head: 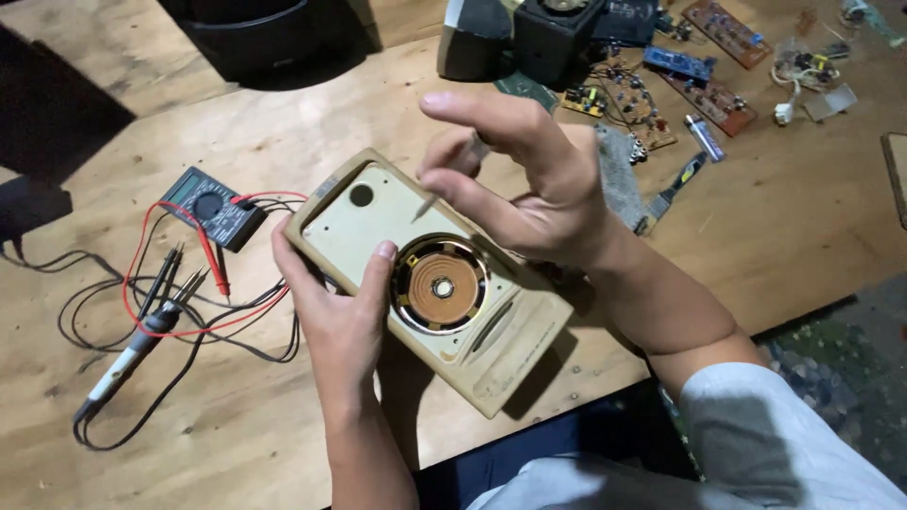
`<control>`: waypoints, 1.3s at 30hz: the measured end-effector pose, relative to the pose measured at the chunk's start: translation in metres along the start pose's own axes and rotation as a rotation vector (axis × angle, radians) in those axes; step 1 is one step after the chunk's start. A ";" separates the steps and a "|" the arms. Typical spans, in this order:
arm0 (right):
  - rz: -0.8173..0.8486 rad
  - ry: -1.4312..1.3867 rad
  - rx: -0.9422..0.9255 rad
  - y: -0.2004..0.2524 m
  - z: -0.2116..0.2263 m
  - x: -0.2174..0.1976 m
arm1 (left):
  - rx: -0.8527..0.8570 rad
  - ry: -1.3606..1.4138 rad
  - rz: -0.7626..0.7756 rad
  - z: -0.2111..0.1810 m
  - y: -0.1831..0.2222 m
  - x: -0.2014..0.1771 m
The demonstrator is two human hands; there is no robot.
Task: Testing speaker terminals with a multimeter, cleaning the unit with a cloth, and inspecting the speaker housing for final assembly.
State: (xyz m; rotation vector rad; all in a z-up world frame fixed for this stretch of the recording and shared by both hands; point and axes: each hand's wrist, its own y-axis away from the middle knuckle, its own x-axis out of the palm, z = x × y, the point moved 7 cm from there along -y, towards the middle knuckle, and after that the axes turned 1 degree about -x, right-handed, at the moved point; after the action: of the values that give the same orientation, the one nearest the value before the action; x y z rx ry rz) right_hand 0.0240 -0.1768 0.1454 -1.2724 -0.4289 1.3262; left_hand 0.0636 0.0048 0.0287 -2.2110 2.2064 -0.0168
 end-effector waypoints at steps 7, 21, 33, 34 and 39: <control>-0.018 0.059 0.065 0.004 -0.017 0.002 | -0.003 -0.016 -0.011 -0.004 0.003 0.000; 0.022 0.053 0.070 0.009 -0.035 0.015 | 0.097 0.026 0.007 0.004 0.001 -0.001; 0.062 0.081 -0.010 0.001 -0.045 0.017 | 0.030 0.022 -0.046 0.010 -0.001 -0.005; 0.070 0.086 -0.005 0.000 -0.047 0.018 | 0.025 0.038 -0.038 0.007 0.001 -0.004; 0.065 0.079 -0.005 -0.005 -0.057 0.022 | 0.032 0.049 -0.030 0.006 -0.001 -0.002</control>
State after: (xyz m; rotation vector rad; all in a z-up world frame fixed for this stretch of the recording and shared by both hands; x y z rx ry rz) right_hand 0.0800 -0.1810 0.1214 -1.3481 -0.3385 1.3245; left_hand 0.0644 0.0071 0.0224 -2.2512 2.1809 -0.1072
